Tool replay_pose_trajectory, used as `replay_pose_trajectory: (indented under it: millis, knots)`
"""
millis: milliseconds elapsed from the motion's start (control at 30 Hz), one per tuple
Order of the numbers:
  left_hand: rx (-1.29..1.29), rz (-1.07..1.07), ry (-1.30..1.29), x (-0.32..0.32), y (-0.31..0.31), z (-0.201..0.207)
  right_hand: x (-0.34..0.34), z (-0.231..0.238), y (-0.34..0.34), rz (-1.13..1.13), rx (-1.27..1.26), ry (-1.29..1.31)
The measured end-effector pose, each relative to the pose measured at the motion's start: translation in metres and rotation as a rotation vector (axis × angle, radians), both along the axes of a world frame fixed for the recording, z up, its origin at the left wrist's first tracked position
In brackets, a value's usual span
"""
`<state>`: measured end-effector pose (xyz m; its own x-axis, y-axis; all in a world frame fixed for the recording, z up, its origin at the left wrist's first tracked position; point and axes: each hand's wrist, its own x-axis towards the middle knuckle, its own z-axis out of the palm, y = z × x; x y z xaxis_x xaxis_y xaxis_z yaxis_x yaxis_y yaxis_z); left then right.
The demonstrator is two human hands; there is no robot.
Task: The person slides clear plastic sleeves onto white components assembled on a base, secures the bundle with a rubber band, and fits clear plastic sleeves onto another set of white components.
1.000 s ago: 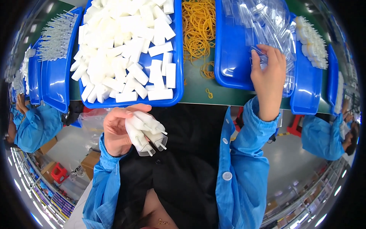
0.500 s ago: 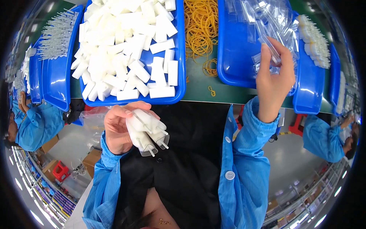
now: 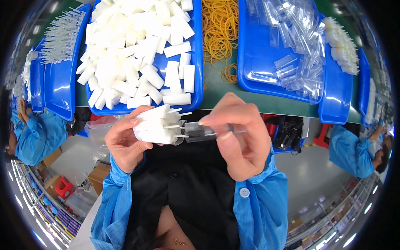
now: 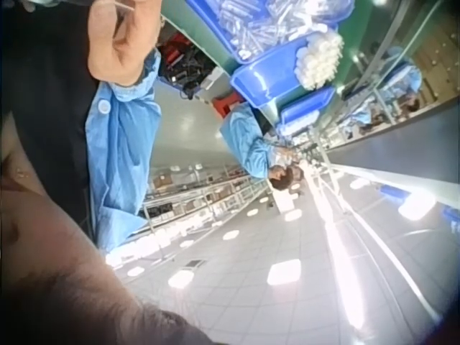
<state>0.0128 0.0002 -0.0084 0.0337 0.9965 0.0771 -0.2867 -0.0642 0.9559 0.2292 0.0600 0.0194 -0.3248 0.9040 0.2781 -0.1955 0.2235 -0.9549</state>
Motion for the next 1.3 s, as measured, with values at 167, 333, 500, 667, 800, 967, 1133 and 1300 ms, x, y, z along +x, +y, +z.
replay_pose_trajectory:
  millis: [167,333,500,667,800,967,1133,1300]
  knots:
    - [-0.14,-0.06,-0.226,-0.001,0.0,0.0,-0.001,-0.002,0.0,-0.063,-0.031,-0.002]
    - [-0.181,-0.087,-0.335,0.0,0.001,-0.002,-0.004,-0.004,-0.005,-0.096,-0.154,0.055]
    - [-0.161,-0.042,-0.32,0.0,0.0,-0.004,-0.006,-0.006,-0.007,-0.142,-0.166,0.05]
    - [-0.141,-0.053,-0.333,-0.001,0.001,-0.004,-0.002,-0.004,-0.003,-0.113,-0.245,0.103]
    - [-0.129,-0.05,-0.306,-0.001,0.002,-0.004,-0.006,-0.001,0.0,-0.11,-0.172,0.035]
    - [-0.102,-0.035,-0.257,-0.002,0.002,-0.003,0.001,-0.004,-0.003,-0.011,-0.137,-0.039]
    - [-0.074,-0.01,-0.187,0.001,0.002,-0.002,-0.005,-0.008,-0.002,-0.001,-0.023,-0.09]
    - [0.037,-0.02,-0.044,-0.001,0.004,0.0,-0.008,-0.007,-0.005,0.013,-0.047,-0.045]
